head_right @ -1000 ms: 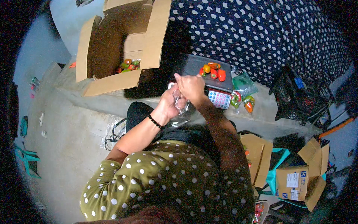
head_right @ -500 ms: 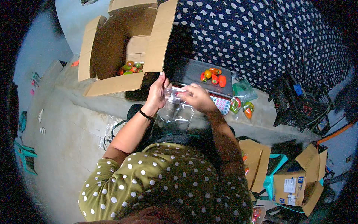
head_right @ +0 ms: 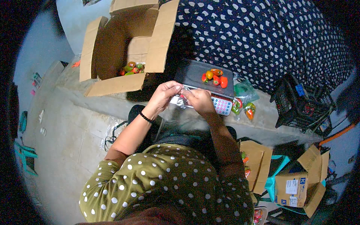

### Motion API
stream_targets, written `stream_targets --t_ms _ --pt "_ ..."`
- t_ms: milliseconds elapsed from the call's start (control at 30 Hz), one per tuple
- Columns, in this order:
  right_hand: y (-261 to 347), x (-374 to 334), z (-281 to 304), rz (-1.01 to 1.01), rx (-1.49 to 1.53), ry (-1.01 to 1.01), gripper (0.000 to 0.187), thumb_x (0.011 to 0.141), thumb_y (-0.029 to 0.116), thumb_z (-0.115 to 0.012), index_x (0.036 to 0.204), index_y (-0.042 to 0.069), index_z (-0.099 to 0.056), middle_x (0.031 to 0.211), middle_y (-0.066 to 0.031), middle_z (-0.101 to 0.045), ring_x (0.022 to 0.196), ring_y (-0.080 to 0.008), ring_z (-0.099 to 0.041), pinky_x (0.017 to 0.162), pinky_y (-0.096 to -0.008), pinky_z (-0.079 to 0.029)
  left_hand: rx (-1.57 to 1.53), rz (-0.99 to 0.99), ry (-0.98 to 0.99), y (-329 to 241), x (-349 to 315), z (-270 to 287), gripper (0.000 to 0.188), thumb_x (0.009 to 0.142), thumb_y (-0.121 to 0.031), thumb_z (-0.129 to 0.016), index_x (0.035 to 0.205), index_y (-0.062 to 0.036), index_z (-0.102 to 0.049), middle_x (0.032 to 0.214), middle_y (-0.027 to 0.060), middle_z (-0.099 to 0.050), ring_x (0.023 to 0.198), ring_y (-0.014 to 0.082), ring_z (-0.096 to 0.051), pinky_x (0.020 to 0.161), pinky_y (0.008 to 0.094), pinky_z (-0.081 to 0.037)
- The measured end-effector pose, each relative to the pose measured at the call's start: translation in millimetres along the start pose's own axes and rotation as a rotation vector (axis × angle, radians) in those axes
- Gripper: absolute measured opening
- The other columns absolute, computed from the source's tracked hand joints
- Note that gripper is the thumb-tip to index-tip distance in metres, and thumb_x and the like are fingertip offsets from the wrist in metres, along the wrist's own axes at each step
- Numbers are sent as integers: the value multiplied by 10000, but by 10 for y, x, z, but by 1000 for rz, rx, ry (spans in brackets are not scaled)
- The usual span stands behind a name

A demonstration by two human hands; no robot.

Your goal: The person picks up several small multi-colored peppers from a cardboard box, places them on a digital scale, transfers them into a plastic bag, and ties the bag with a wire.

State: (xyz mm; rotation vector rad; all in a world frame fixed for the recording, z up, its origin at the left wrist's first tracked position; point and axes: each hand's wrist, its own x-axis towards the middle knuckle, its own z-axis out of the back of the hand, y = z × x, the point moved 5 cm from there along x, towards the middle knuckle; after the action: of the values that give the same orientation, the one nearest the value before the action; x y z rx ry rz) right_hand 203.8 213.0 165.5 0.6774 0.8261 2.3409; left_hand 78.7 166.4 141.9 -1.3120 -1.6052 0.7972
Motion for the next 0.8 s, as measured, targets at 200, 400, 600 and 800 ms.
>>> stream_targets --t_ms 200,400,600,800 --pt "94 -7 35 171 377 -326 185 820 189 -518 849 32 -611 700 -111 -609 695 -224 -587 628 -329 -438 133 -62 -167 128 79 142 132 831 -161 -560 744 -67 -532 701 0 -554 637 59 -488 589 199 -403" --pt "36 40 136 83 3 -333 165 822 136 -521 714 14 -549 632 -114 -583 596 -199 -577 563 -332 -427 -247 34 -199 -83 34 -177 111 838 -151 -547 799 -48 -529 697 17 -536 658 68 -507 542 189 -409" --pt "467 -14 -128 545 -547 -561 176 778 161 -569 654 57 -502 571 -47 -482 571 -172 -467 619 -307 -338 -277 68 -116 205 112 -19 199 868 -233 -502 716 -106 -503 559 -33 -464 443 43 -386 401 195 -294" --pt "365 267 -9 390 -541 -544 120 621 157 -588 524 118 -528 529 -69 -512 513 -233 -470 539 -371 -308 -359 252 -319 319 -19 -199 353 912 -387 -340 773 -102 -494 647 -29 -505 454 74 -424 351 227 -283"
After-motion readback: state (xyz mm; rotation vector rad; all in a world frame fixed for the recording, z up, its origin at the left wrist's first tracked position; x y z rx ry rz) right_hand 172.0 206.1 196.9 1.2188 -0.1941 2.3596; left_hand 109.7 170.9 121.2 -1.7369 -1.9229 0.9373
